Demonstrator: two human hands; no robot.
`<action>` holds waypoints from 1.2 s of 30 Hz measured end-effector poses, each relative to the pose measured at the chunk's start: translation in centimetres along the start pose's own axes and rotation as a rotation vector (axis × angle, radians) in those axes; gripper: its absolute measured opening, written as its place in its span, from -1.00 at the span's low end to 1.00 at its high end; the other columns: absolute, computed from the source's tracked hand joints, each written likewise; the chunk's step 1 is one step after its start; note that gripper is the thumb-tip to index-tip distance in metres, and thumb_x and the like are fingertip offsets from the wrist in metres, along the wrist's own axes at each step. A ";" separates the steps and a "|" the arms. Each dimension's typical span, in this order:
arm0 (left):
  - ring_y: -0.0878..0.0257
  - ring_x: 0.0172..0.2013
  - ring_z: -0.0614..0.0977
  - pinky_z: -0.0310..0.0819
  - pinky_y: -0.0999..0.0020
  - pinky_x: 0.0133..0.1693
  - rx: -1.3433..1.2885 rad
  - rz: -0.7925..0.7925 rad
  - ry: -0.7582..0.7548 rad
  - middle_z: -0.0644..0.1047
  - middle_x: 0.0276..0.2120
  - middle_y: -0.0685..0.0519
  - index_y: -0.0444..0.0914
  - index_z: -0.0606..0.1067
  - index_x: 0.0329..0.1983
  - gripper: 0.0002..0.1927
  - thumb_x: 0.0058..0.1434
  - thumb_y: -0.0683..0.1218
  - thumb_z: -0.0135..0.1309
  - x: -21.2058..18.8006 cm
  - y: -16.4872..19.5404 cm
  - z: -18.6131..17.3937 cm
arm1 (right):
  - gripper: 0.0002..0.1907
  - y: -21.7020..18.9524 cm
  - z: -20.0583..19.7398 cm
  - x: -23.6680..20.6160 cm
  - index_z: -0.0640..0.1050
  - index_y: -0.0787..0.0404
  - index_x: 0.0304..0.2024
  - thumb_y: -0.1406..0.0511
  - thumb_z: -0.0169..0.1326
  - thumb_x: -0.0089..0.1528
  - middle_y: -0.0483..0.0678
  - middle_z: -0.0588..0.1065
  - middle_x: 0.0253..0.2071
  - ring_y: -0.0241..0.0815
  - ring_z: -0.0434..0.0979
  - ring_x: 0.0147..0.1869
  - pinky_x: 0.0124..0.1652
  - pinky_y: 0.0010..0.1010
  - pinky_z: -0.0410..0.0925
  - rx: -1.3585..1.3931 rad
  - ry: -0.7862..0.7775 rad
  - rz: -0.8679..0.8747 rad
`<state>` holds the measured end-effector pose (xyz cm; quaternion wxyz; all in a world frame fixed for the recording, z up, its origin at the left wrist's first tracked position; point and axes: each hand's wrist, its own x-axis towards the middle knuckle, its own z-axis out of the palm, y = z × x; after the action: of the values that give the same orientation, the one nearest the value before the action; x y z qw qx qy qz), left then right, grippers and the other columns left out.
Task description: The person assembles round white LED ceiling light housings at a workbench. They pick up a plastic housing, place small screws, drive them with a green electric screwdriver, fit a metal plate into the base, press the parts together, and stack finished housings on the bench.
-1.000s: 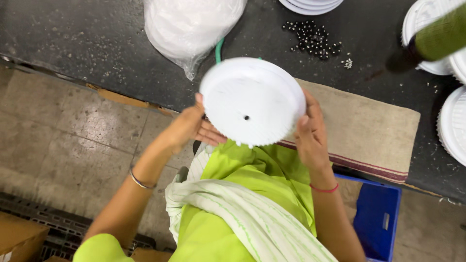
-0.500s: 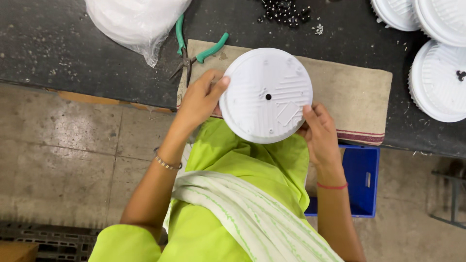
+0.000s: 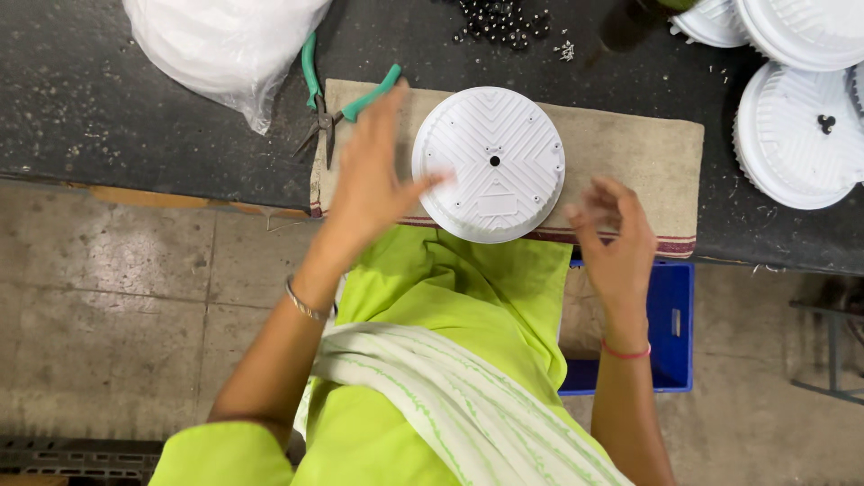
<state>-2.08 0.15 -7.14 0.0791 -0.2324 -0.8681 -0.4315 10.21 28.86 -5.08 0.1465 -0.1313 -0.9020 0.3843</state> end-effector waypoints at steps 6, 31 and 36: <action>-0.22 0.44 0.11 -0.14 -0.22 0.37 0.080 -0.058 -0.144 0.20 0.42 -0.25 -0.40 0.02 0.46 0.29 -0.22 0.11 0.49 -3.0 1.1 3.0 | -0.11 0.3 2.8 2.0 0.32 0.32 0.40 0.12 0.42 0.16 0.22 0.39 0.30 0.17 0.39 0.37 0.26 -0.10 0.31 -0.065 -0.169 -0.240; 0.00 0.42 0.26 -0.13 -0.22 0.39 0.465 -0.482 -0.598 0.32 0.40 -0.05 -0.12 0.34 0.41 -0.41 0.41 0.22 -0.15 -10.2 -13.4 10.1 | -0.85 6.4 0.6 -2.2 0.57 0.31 -0.15 0.34 0.14 0.29 0.12 0.63 -0.06 -0.04 0.68 -0.07 -0.08 -0.31 0.55 0.694 -0.809 0.060; -0.05 0.45 0.27 -0.02 -0.03 0.43 0.355 -0.322 -0.282 0.31 0.45 -0.07 -0.12 0.31 0.47 -0.42 0.47 0.19 -0.20 -7.7 -17.5 14.2 | -0.33 9.3 6.6 -7.5 0.42 0.30 0.27 0.13 0.23 0.19 0.32 0.44 0.27 0.31 0.41 0.34 0.26 -0.06 0.27 -0.287 -0.410 -0.218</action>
<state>-2.66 -0.43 -30.95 -0.0727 -0.1316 -0.9582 -0.2433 15.90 28.15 -17.47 -0.0186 0.0278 -0.9669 0.2529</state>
